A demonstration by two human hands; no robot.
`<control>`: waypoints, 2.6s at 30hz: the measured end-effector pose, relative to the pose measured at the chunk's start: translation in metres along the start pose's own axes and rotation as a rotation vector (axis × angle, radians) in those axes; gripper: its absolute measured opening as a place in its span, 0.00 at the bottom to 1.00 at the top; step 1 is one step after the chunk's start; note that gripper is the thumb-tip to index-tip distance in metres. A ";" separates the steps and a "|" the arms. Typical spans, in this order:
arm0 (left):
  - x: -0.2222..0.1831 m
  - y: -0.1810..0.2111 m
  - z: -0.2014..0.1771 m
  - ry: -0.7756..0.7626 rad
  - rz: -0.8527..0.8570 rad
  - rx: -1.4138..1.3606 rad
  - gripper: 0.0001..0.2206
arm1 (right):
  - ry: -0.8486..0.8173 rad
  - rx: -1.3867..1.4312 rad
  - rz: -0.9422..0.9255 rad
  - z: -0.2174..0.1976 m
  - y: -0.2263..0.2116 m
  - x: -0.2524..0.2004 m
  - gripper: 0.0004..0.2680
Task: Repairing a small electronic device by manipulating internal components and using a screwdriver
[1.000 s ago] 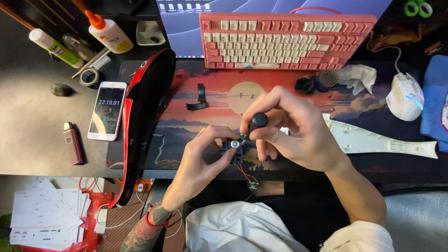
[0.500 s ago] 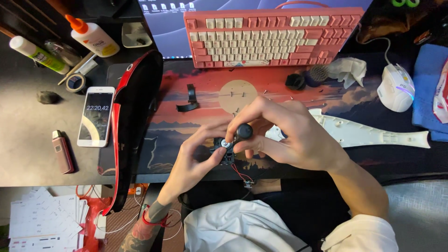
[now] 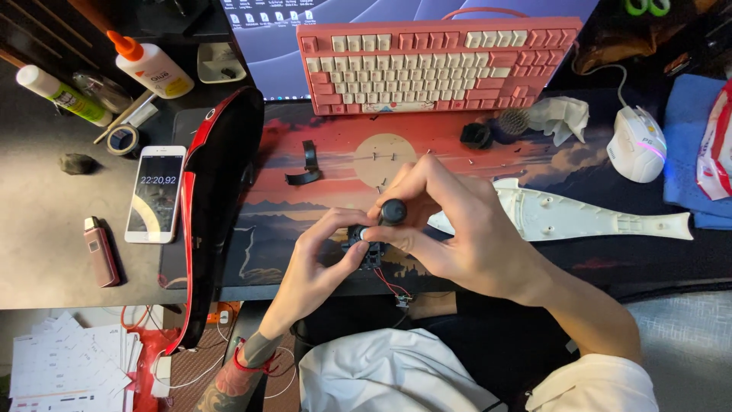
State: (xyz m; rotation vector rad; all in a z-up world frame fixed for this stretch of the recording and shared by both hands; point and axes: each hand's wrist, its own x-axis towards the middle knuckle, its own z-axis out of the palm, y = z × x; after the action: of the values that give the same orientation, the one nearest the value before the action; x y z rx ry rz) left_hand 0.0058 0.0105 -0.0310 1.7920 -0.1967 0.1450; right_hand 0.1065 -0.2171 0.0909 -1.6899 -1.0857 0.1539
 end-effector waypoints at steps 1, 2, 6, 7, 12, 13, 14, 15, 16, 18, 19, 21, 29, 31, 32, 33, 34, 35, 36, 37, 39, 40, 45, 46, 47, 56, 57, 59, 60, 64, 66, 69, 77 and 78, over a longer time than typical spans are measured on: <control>0.000 0.001 0.000 0.003 -0.001 -0.003 0.12 | 0.040 -0.003 0.017 0.002 -0.001 -0.001 0.11; 0.000 0.001 0.001 0.006 0.000 -0.006 0.12 | 0.081 -0.007 0.034 0.005 -0.002 -0.003 0.10; -0.002 0.006 0.003 0.020 -0.002 0.010 0.13 | 0.144 -0.048 0.069 0.005 -0.005 -0.005 0.11; -0.002 0.008 0.003 0.023 -0.015 0.013 0.13 | 0.150 -0.066 0.086 0.003 -0.005 -0.005 0.11; -0.003 0.012 0.001 0.010 0.012 0.018 0.12 | 0.142 -0.052 0.087 -0.014 -0.007 -0.012 0.08; -0.003 0.008 -0.001 -0.006 0.022 0.010 0.12 | 0.163 0.116 -0.016 -0.021 -0.007 -0.013 0.08; -0.006 0.005 -0.002 -0.019 0.027 0.001 0.13 | 0.181 0.289 -0.116 -0.028 -0.006 -0.015 0.09; -0.004 0.002 -0.003 -0.019 0.026 -0.001 0.13 | 0.180 0.289 -0.114 -0.042 -0.006 -0.015 0.09; -0.004 -0.001 -0.005 -0.022 0.028 0.004 0.14 | 0.127 0.158 -0.041 -0.054 -0.005 -0.016 0.06; -0.004 -0.006 -0.006 -0.024 0.031 0.005 0.16 | 0.072 0.026 0.034 -0.070 0.012 -0.009 0.05; -0.004 -0.008 -0.007 -0.032 0.033 -0.007 0.17 | -0.097 -0.302 0.180 -0.074 0.028 -0.002 0.05; -0.003 -0.012 -0.007 -0.042 0.046 -0.021 0.17 | -0.262 -0.641 0.325 -0.076 0.065 0.004 0.06; -0.007 -0.017 -0.011 -0.051 0.028 -0.052 0.35 | -0.514 -0.899 0.507 -0.064 0.162 -0.008 0.09; -0.007 -0.022 -0.011 -0.045 0.031 -0.034 0.35 | -0.501 -0.939 0.455 -0.060 0.184 -0.016 0.10; -0.007 -0.024 -0.012 -0.042 0.023 -0.019 0.34 | -0.495 -0.969 0.408 -0.058 0.195 -0.020 0.11; -0.006 -0.023 -0.012 -0.040 0.033 -0.015 0.34 | -0.488 -0.976 0.401 -0.059 0.201 -0.018 0.11; -0.006 -0.021 -0.013 -0.038 0.028 -0.027 0.33 | -0.512 -0.996 0.424 -0.059 0.207 -0.017 0.09; -0.007 -0.020 -0.013 -0.036 0.023 -0.039 0.32 | -0.535 -1.016 0.447 -0.059 0.214 -0.016 0.07; -0.007 -0.021 -0.013 -0.035 0.024 -0.037 0.32 | -0.534 -1.016 0.445 -0.058 0.213 -0.015 0.07; -0.007 -0.022 -0.014 -0.034 0.027 -0.035 0.32 | -0.528 -1.012 0.442 -0.058 0.213 -0.015 0.07; -0.008 -0.025 -0.013 -0.032 0.029 -0.033 0.32 | -0.524 -1.006 0.437 -0.057 0.215 -0.016 0.08; -0.008 -0.026 -0.012 -0.031 0.033 -0.037 0.32 | -0.524 -1.007 0.426 -0.056 0.218 -0.017 0.08; -0.007 -0.030 -0.010 -0.023 0.051 -0.026 0.32 | -0.520 -0.990 0.394 -0.057 0.227 -0.020 0.09; -0.008 -0.031 -0.009 -0.021 0.058 -0.038 0.32 | -0.521 -0.930 0.425 -0.060 0.229 -0.021 0.10; -0.009 -0.032 -0.009 -0.018 0.065 -0.049 0.32 | -0.521 -0.869 0.456 -0.063 0.232 -0.023 0.10; -0.009 -0.029 -0.008 -0.034 0.077 -0.073 0.31 | -0.434 -0.766 0.471 -0.076 0.197 0.000 0.12; -0.008 -0.028 -0.008 -0.038 0.079 -0.074 0.31 | -0.431 -0.767 0.474 -0.077 0.195 0.001 0.12; -0.008 -0.028 -0.009 -0.040 0.071 -0.060 0.31 | -0.446 -0.750 0.487 -0.076 0.192 0.002 0.11; -0.008 -0.029 -0.009 -0.037 0.070 -0.060 0.31 | -0.448 -0.750 0.486 -0.076 0.193 0.002 0.11; -0.008 -0.028 -0.009 -0.038 0.070 -0.064 0.31 | -0.476 -0.755 0.509 -0.074 0.191 0.003 0.10; -0.008 -0.028 -0.009 -0.042 0.067 -0.056 0.32 | -0.488 -0.758 0.513 -0.075 0.187 0.003 0.11; -0.009 -0.031 -0.009 -0.045 0.070 -0.048 0.32 | -0.498 -0.754 0.555 -0.077 0.185 0.003 0.11; -0.009 -0.029 -0.010 -0.044 0.067 -0.083 0.32 | -0.536 -0.770 0.606 -0.075 0.198 -0.004 0.12; -0.009 -0.029 -0.010 -0.042 0.068 -0.081 0.32 | -0.536 -0.770 0.603 -0.074 0.198 -0.004 0.12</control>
State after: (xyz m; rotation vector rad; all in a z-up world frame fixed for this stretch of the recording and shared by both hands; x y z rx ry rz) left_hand 0.0030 0.0267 -0.0586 1.7096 -0.2899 0.1455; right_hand 0.2616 -0.2747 -0.0409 -2.7576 -1.0387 0.6702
